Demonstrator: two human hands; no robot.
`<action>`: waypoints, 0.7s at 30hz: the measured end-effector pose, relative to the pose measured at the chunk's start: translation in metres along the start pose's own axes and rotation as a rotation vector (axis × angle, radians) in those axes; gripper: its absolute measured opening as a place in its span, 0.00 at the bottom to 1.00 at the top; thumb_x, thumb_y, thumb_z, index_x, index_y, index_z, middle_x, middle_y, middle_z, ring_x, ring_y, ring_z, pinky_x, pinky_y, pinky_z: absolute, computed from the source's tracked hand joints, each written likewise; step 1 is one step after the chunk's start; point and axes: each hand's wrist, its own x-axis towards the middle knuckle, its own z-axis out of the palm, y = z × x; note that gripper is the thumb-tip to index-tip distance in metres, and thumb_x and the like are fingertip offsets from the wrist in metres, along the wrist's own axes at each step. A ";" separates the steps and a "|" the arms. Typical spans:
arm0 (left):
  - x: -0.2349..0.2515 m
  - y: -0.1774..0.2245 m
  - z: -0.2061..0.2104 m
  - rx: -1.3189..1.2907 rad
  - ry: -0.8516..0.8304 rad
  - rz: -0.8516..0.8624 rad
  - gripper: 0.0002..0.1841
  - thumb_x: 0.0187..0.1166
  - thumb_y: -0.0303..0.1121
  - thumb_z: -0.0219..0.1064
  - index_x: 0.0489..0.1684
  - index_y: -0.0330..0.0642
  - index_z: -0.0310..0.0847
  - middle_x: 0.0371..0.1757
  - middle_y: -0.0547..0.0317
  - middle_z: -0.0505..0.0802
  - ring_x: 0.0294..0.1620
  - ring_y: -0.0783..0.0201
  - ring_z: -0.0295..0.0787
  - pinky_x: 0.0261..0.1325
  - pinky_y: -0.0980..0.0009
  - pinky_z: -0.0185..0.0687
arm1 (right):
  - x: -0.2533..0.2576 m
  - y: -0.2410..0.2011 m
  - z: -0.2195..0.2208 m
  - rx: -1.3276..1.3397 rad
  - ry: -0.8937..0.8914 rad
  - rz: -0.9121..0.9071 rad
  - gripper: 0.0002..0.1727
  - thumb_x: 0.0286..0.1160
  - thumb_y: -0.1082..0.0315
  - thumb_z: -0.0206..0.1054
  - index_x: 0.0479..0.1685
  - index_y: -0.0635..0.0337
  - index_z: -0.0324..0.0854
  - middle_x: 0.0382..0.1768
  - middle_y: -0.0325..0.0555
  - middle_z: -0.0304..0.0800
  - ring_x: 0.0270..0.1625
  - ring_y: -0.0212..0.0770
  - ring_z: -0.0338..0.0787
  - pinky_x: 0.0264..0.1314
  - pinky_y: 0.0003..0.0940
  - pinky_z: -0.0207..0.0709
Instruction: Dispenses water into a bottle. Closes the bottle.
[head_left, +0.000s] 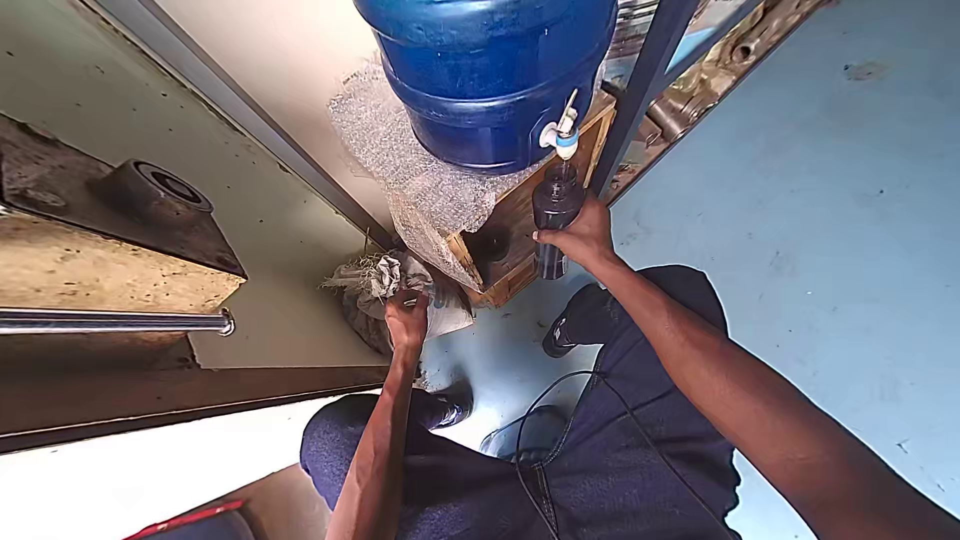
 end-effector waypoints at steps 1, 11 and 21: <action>0.000 -0.001 0.000 0.002 0.001 0.003 0.17 0.83 0.42 0.68 0.53 0.35 0.86 0.43 0.41 0.92 0.38 0.49 0.90 0.49 0.46 0.84 | -0.001 0.000 0.000 -0.001 -0.001 0.001 0.49 0.34 0.57 0.91 0.65 0.67 0.75 0.54 0.58 0.90 0.60 0.52 0.91 0.65 0.57 0.81; 0.004 -0.001 0.003 0.002 0.016 0.003 0.15 0.83 0.40 0.69 0.53 0.35 0.86 0.43 0.41 0.93 0.39 0.49 0.91 0.50 0.45 0.84 | 0.001 -0.001 -0.001 0.003 0.013 0.010 0.48 0.33 0.57 0.91 0.65 0.66 0.75 0.53 0.56 0.91 0.59 0.51 0.91 0.63 0.56 0.82; 0.007 0.000 0.005 0.021 0.022 0.000 0.13 0.82 0.38 0.70 0.51 0.35 0.87 0.42 0.44 0.94 0.39 0.51 0.91 0.51 0.47 0.85 | 0.001 -0.002 -0.002 0.005 0.012 0.017 0.47 0.34 0.58 0.92 0.64 0.65 0.76 0.53 0.56 0.91 0.59 0.51 0.91 0.64 0.56 0.82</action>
